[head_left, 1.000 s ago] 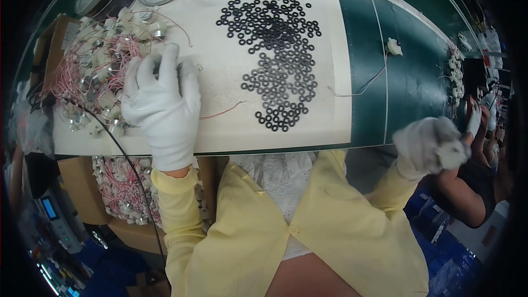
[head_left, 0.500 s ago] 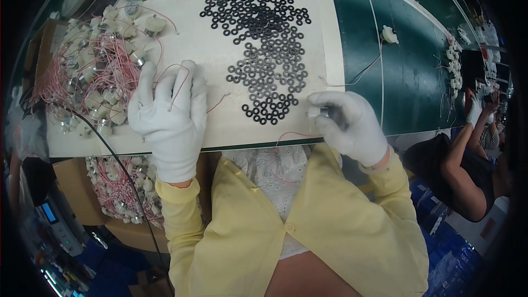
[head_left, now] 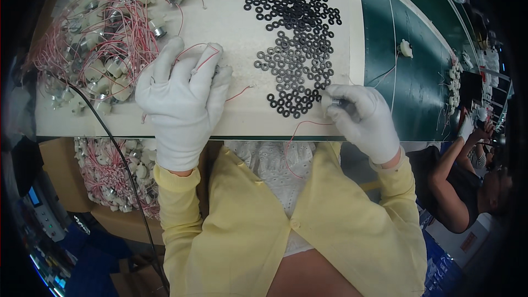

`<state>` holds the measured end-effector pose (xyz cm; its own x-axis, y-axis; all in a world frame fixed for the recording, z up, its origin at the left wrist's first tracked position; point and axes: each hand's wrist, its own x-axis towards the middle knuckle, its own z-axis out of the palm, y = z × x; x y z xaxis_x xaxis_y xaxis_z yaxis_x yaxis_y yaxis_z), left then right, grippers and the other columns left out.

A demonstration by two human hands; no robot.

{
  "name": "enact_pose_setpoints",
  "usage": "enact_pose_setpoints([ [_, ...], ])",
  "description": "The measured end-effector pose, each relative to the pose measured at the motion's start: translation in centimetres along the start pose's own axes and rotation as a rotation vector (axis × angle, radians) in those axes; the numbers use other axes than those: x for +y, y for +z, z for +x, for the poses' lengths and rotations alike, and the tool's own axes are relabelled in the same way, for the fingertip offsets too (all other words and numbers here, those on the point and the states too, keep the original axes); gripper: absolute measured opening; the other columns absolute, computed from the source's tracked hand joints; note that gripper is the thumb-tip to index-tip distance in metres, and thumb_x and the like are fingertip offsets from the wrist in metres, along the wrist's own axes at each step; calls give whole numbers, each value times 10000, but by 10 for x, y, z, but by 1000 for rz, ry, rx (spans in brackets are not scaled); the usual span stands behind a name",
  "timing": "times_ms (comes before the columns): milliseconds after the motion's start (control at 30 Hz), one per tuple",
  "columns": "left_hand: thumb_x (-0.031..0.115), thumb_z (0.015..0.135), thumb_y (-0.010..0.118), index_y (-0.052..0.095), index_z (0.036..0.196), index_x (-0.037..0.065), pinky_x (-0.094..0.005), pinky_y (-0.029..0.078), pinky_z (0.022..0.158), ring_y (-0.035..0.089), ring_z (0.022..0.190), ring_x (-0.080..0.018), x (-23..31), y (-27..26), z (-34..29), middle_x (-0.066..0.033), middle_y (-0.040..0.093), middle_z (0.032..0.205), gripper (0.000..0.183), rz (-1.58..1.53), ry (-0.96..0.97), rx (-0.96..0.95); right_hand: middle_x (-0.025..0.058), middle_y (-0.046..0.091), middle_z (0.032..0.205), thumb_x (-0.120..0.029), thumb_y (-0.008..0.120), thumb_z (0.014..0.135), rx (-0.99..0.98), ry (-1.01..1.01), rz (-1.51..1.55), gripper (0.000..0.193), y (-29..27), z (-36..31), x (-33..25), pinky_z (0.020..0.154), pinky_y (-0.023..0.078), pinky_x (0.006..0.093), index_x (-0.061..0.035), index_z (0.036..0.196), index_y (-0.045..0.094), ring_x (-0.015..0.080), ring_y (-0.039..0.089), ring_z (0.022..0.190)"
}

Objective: The person assembles small white electronic components by hand, picking up black washers and inserting them into the units. They use a red-handled tool to apply a substance from a container onto the components and manipulate the attached wires. The person works at a green table with piles of parts and finished units.

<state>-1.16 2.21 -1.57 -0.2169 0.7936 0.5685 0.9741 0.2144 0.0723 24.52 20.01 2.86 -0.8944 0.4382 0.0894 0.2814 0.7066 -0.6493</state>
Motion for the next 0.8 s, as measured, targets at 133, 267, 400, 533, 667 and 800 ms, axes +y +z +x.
enact_pose_setpoints([
  [133, 232, 846, 792, 737, 1181, 177, -420, 497, 850, 670, 1075, -313, 0, 0, 2, 3, 723, 1033, 344, -5, 6, -1, 24, 738, 847, -124, 792, 820, 65, -48, -256, 249, 8, 0, -7, 560, 504, 352, -103, 1040, 678, 235, 664, 598],
  [267, 224, 844, 797, 735, 1174, 175, -420, 498, 828, 674, 1046, -306, 0, 0, 2, -3, 723, 1023, 339, -22, 18, 7, 8, 681, 762, -237, 817, 818, 64, -67, -407, 264, 7, -1, -13, 568, 465, 359, -137, 1007, 661, 235, 619, 580],
  [400, 213, 845, 799, 733, 1145, 168, -420, 499, 815, 679, 1036, -309, 1, -2, 2, -10, 721, 1006, 310, -23, 32, -2, 7, 600, 680, -347, 815, 820, -33, -121, -705, 307, -10, -19, -13, 571, 427, 357, -158, 998, 652, 224, 570, 566],
  [533, 215, 857, 791, 726, 1097, 154, -426, 499, 824, 679, 1056, -314, 5, -5, 7, -19, 716, 999, 256, -12, 33, -33, 7, 556, 647, -408, 783, 845, -160, -122, -782, 323, -23, -25, -15, 562, 409, 353, -149, 976, 640, 217, 536, 543],
  [667, 219, 858, 779, 710, 1074, 145, -438, 489, 868, 669, 1096, -303, 16, -15, 20, -21, 709, 1006, 237, 49, 30, -138, 7, 488, 607, -404, 746, 883, -124, -182, -853, 310, -19, -24, -15, 559, 396, 352, -138, 926, 592, 213, 492, 520],
  [800, 240, 842, 780, 695, 1084, 147, -460, 454, 931, 649, 1139, -287, 27, -17, 22, -23, 697, 1008, 273, 64, 42, -160, 5, 462, 586, -399, 720, 906, -73, -211, -943, 312, -13, -34, -9, 536, 378, 357, -138, 898, 548, 210, 463, 501],
])
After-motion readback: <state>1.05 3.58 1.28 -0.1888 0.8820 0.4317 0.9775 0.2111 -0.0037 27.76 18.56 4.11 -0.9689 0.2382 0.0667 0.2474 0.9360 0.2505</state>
